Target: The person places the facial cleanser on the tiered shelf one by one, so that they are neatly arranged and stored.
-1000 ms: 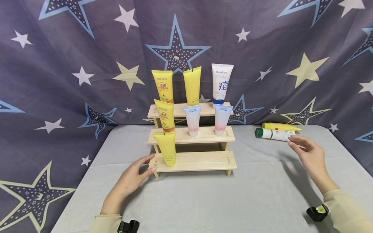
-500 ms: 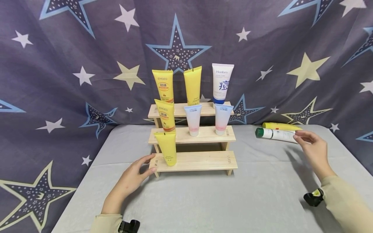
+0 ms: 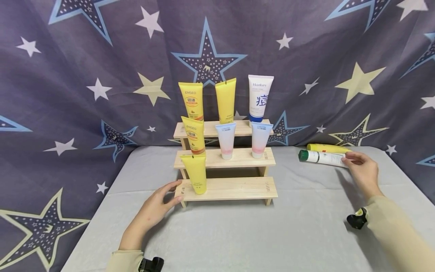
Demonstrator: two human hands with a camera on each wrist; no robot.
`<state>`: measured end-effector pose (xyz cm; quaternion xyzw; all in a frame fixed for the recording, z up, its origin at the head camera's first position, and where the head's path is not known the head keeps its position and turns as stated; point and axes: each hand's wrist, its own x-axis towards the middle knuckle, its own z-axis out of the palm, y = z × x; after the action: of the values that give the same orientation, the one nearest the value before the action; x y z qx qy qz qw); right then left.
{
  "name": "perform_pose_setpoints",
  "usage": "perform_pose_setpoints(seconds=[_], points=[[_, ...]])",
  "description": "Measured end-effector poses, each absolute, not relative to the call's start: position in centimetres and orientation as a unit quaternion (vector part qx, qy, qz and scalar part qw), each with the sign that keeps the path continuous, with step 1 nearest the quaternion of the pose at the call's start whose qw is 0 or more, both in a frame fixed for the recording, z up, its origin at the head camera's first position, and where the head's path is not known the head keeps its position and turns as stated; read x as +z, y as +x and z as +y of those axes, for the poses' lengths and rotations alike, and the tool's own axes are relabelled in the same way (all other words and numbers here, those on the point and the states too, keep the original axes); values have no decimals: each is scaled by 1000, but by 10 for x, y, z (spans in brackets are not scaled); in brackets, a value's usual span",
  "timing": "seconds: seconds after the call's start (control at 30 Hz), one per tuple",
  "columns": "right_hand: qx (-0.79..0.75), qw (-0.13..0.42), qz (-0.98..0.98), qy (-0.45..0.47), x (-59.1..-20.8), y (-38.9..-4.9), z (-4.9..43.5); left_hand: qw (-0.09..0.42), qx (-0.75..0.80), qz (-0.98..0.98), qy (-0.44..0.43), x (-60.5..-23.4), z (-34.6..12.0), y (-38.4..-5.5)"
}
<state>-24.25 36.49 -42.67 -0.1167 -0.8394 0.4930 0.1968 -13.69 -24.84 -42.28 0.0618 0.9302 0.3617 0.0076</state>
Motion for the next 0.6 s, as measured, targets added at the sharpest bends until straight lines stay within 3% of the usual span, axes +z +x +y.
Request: perform_pose_setpoints(seconds=[0.6], points=[[437, 139, -870, -182, -437, -263, 365, 13, 373, 926, 60, -423, -248, -137]])
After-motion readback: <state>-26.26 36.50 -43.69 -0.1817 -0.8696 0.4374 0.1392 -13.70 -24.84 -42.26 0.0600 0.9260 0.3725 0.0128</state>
